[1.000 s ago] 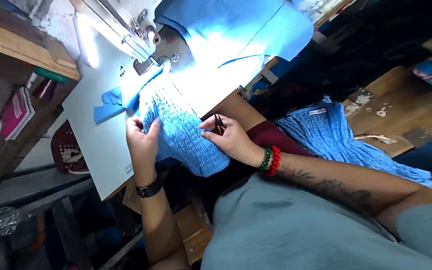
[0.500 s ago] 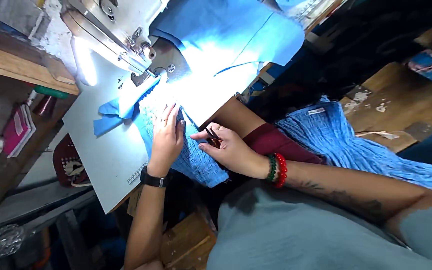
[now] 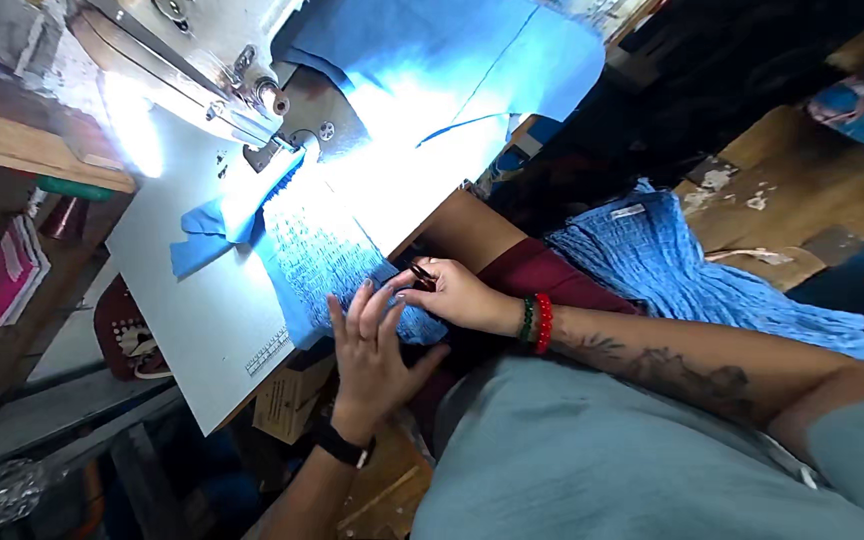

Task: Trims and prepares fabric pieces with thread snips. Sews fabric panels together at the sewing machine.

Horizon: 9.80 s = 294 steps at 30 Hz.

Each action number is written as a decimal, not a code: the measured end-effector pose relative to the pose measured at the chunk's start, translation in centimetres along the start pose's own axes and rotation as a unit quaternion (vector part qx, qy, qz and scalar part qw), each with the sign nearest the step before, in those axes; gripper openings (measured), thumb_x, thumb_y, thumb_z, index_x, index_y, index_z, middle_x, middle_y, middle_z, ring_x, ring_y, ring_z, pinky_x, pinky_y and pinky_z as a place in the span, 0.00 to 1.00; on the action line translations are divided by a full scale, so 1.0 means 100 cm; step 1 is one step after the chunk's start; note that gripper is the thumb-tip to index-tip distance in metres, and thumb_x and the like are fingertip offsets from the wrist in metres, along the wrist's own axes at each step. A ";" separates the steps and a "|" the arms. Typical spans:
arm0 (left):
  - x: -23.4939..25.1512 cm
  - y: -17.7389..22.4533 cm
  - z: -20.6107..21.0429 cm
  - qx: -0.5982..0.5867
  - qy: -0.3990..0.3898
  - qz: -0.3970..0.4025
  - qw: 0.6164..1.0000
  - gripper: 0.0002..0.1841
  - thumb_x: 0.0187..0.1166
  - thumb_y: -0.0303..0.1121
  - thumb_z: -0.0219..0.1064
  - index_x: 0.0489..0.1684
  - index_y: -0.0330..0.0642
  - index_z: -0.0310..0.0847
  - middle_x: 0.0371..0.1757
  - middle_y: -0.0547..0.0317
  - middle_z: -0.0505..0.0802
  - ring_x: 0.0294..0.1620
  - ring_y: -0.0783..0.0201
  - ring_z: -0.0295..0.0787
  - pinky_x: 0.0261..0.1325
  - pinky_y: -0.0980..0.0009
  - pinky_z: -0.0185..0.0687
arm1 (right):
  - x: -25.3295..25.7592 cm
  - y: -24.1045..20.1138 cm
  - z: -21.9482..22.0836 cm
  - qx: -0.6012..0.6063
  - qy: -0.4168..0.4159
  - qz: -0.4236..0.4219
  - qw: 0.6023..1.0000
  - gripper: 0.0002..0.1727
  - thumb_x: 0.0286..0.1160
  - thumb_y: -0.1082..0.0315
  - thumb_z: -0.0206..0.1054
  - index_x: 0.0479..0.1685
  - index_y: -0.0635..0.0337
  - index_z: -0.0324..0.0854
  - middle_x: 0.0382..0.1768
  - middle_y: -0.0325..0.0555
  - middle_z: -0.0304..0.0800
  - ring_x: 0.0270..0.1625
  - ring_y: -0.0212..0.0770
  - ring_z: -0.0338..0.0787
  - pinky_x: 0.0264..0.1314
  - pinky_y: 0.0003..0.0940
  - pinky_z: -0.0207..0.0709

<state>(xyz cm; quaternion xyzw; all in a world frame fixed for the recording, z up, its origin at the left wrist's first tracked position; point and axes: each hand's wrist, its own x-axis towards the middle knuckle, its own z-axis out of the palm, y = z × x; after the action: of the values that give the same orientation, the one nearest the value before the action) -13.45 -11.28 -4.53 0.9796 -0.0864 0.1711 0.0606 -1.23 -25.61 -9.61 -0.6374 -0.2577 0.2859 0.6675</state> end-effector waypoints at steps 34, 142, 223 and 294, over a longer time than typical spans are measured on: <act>-0.013 0.064 0.012 -0.120 0.140 -0.054 0.981 0.11 0.83 0.30 0.65 0.55 0.40 0.91 0.59 0.53 0.91 0.71 0.57 0.82 0.83 0.54 0.69 | -0.080 -0.024 -0.031 0.028 -0.083 -0.007 0.996 0.08 0.82 0.71 0.65 0.45 0.66 0.89 0.37 0.40 0.82 0.37 0.23 0.84 0.42 0.16 0.81; 0.172 -0.023 -0.040 0.011 -0.491 0.288 0.822 0.04 0.69 0.25 0.74 0.34 0.45 0.87 0.45 0.53 0.87 0.57 0.49 0.81 0.63 0.47 0.72 | -0.069 -0.008 -0.045 -0.035 -0.160 0.061 0.985 0.17 0.85 0.62 0.61 0.30 0.62 0.86 0.28 0.38 0.81 0.32 0.21 0.76 0.35 0.17 0.68; -0.010 0.075 -0.024 -0.116 0.052 -0.091 0.988 0.08 0.83 0.31 0.67 0.46 0.49 0.94 0.50 0.57 0.96 0.62 0.59 0.89 0.79 0.54 0.71 | -0.073 -0.015 -0.049 -0.061 -0.131 0.074 0.987 0.15 0.83 0.63 0.61 0.31 0.61 0.87 0.31 0.33 0.84 0.34 0.16 0.80 0.40 0.14 0.74; 0.150 -0.096 -0.042 -0.033 -0.263 0.254 0.930 0.09 0.81 0.25 0.61 0.46 0.41 0.90 0.51 0.52 0.92 0.62 0.49 0.86 0.73 0.43 0.72 | -0.078 -0.019 -0.045 -0.211 -0.046 -0.181 0.959 0.13 0.80 0.63 0.63 0.33 0.57 0.90 0.37 0.42 0.93 0.45 0.36 0.90 0.49 0.29 0.82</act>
<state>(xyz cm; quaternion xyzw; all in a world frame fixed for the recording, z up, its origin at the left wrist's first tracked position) 0.96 -3.46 3.74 0.9321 -0.3509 -0.0862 0.0229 -3.44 -34.39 -7.78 -0.6928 -0.4536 0.1286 0.5456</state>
